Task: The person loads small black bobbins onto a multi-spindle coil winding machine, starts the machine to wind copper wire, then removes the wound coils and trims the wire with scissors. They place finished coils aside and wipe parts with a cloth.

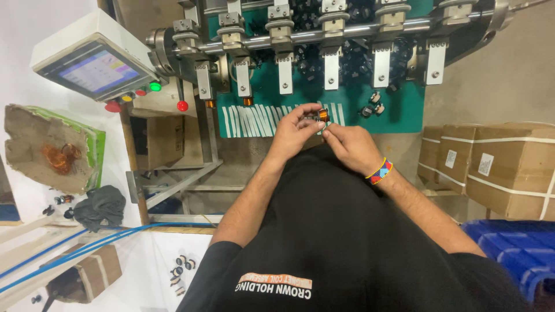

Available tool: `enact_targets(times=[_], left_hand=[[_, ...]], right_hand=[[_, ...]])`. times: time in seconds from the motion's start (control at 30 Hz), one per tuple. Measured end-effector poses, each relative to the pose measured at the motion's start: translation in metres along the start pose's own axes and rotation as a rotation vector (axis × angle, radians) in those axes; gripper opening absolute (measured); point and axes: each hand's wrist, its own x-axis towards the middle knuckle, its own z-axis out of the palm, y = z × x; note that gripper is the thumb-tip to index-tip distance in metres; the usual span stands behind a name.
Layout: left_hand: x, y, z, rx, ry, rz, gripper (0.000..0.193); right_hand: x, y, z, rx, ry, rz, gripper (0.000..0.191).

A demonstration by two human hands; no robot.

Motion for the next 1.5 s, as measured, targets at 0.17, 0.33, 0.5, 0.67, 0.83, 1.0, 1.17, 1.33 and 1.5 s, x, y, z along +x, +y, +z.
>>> enact_targets(times=[0.17,0.33,0.5,0.67,0.83,1.0,1.17,1.33,1.5], left_hand=[[-0.003,-0.029,0.015,-0.299,0.102,-0.107,0.046],[-0.014,-0.038,0.003,-0.136,0.318,0.040,0.046],[-0.031,-0.037,-0.027,-0.106,0.307,0.050,0.047],[-0.042,-0.037,-0.039,-0.113,0.240,-0.008,0.047],[-0.046,-0.021,-0.052,0.182,0.224,0.014,0.045],[-0.039,0.011,-0.058,0.472,0.137,0.207,0.047],[-0.033,0.042,-0.054,0.539,-0.043,0.402,0.057],[-0.029,0.051,-0.059,0.655,-0.164,0.485,0.039],[-0.021,0.034,-0.069,0.450,-0.078,0.357,0.036]], right_hand=[[0.001,0.008,0.006,0.263,-0.225,0.152,0.027],[0.042,0.081,0.019,0.249,-0.492,0.370,0.030],[0.063,0.151,0.045,-0.366,-0.010,0.225,0.040],[0.071,0.151,0.062,-0.432,0.027,0.274,0.017],[0.050,0.080,0.051,-0.355,-0.059,0.174,0.012],[0.033,-0.004,0.031,0.083,-0.089,-0.121,0.016],[0.047,-0.036,0.024,-0.040,-0.001,-0.080,0.024],[0.019,-0.032,0.034,0.052,0.094,0.027,0.043],[-0.012,-0.021,0.054,0.566,-0.073,0.323,0.023]])
